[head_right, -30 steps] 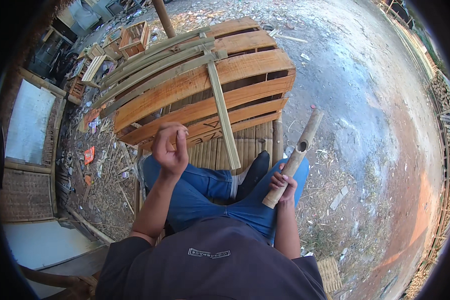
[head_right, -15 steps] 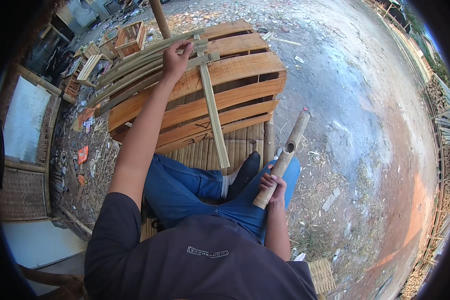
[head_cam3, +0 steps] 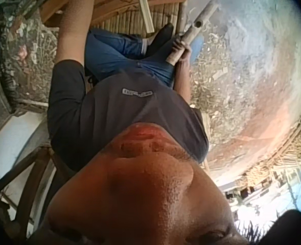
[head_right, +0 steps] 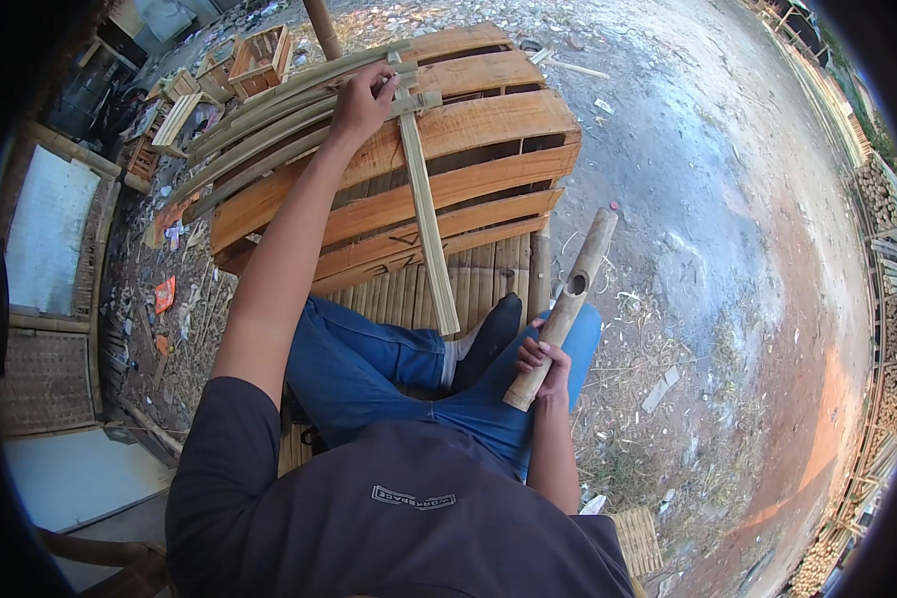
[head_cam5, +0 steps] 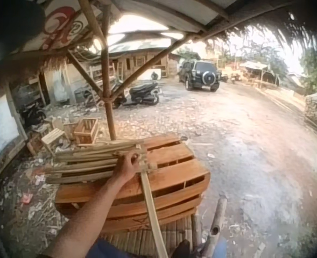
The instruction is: The person weaves thin bamboo strips across the top of a wooden crate and then uses a bamboo tube to press and secure the strips in place.
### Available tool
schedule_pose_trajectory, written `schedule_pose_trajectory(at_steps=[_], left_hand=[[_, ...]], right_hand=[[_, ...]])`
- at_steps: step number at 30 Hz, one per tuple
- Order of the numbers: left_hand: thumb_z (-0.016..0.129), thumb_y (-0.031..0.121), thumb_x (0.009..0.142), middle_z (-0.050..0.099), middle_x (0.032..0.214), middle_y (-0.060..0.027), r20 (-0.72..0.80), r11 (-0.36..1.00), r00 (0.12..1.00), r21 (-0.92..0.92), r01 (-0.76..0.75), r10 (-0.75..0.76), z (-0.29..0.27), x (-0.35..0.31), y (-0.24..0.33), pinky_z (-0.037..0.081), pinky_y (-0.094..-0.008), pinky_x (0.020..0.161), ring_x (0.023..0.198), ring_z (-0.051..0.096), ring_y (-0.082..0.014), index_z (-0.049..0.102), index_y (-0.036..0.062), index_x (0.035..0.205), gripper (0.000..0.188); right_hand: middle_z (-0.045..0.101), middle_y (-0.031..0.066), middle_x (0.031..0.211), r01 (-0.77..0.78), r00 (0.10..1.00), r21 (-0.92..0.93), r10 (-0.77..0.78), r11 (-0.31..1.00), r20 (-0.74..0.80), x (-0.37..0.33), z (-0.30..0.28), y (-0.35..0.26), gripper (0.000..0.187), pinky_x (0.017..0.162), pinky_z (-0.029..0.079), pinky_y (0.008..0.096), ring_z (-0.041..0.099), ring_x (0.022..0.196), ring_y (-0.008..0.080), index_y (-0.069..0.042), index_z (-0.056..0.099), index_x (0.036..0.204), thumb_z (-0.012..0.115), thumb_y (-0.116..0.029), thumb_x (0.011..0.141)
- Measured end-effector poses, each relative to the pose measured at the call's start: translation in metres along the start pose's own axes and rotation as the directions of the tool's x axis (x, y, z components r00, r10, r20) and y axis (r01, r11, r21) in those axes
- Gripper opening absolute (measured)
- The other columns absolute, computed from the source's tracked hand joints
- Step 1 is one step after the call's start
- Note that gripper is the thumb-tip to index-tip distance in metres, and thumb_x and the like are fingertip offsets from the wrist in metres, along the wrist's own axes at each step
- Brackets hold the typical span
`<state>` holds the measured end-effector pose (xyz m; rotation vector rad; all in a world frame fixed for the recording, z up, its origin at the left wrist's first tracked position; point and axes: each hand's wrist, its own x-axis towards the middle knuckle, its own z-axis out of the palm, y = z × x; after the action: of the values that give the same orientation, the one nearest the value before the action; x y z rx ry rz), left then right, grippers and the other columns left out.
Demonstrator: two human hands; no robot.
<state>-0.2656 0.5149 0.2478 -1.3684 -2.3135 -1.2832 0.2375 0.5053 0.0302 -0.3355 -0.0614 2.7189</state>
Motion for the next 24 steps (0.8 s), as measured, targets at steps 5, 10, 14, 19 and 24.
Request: schedule_pose_trajectory(at_steps=[5, 10, 14, 19, 24], left_hand=[[0.072, 0.024, 0.097, 0.071, 0.071, -0.0084, 0.033, 0.995, 0.999, -0.102, -0.016, 0.019, 0.001, 0.000, -0.002, 0.050, -0.0344, 0.058, 0.060, 0.065, -0.0194, 0.071, 0.0047, 0.101, 0.019], [0.076, 0.026, 0.094, 0.071, 0.072, -0.0002, 0.000, 0.955, 0.990, -0.265, -0.135, 0.140, -0.002, 0.003, -0.017, 0.047, -0.0303, 0.057, 0.063, 0.060, -0.0085, 0.077, 0.0058, 0.099, 0.020], [0.079, 0.025, 0.091, 0.072, 0.075, 0.0012, 0.081, 0.964, 0.991, -0.253, -0.085, 0.108, -0.003, 0.002, -0.014, 0.048, -0.0277, 0.059, 0.064, 0.058, -0.0069, 0.081, 0.0074, 0.096, 0.019], [0.080, 0.025, 0.091, 0.073, 0.076, 0.0014, 0.049, 0.960, 0.991, -0.258, -0.104, 0.121, -0.001, 0.000, -0.014, 0.049, -0.0265, 0.060, 0.064, 0.058, -0.0068, 0.082, 0.0079, 0.096, 0.018], [0.081, 0.024, 0.090, 0.077, 0.081, -0.0012, 0.155, 0.973, 0.987, -0.228, -0.012, 0.048, -0.002, -0.001, -0.016, 0.052, -0.0269, 0.063, 0.066, 0.062, -0.0075, 0.081, 0.0074, 0.096, 0.017]], right_hand=[[0.043, -0.0014, 0.072, 0.021, 0.994, -0.124, -0.007, 0.992, 0.107, -0.006, 0.006, 0.003, 0.048, 0.059, 0.047, 0.0280, 0.046, 0.061, 0.0082, -0.009, 0.045, 0.137, 0.063, -0.011, 0.092], [0.041, -0.0007, 0.070, 0.017, 1.000, -0.282, -0.012, 0.959, 0.018, -0.004, 0.009, 0.006, 0.053, 0.056, 0.044, 0.0281, 0.044, 0.058, 0.0098, -0.011, 0.044, 0.135, 0.069, -0.013, 0.089], [0.041, -0.0012, 0.071, -0.015, 1.000, -0.256, 0.015, 0.967, 0.000, -0.004, 0.007, 0.004, 0.052, 0.057, 0.045, 0.0282, 0.044, 0.059, 0.0089, -0.010, 0.044, 0.137, 0.067, -0.013, 0.091], [0.042, -0.0015, 0.072, -0.005, 1.000, -0.236, 0.009, 0.972, 0.018, -0.003, 0.008, 0.005, 0.050, 0.059, 0.046, 0.0281, 0.044, 0.060, 0.0084, -0.010, 0.045, 0.138, 0.066, -0.012, 0.092], [0.042, -0.0015, 0.072, -0.012, 1.000, -0.242, 0.009, 0.970, -0.014, -0.004, 0.006, 0.005, 0.052, 0.059, 0.046, 0.0281, 0.045, 0.061, 0.0083, -0.010, 0.044, 0.139, 0.066, -0.012, 0.092]])
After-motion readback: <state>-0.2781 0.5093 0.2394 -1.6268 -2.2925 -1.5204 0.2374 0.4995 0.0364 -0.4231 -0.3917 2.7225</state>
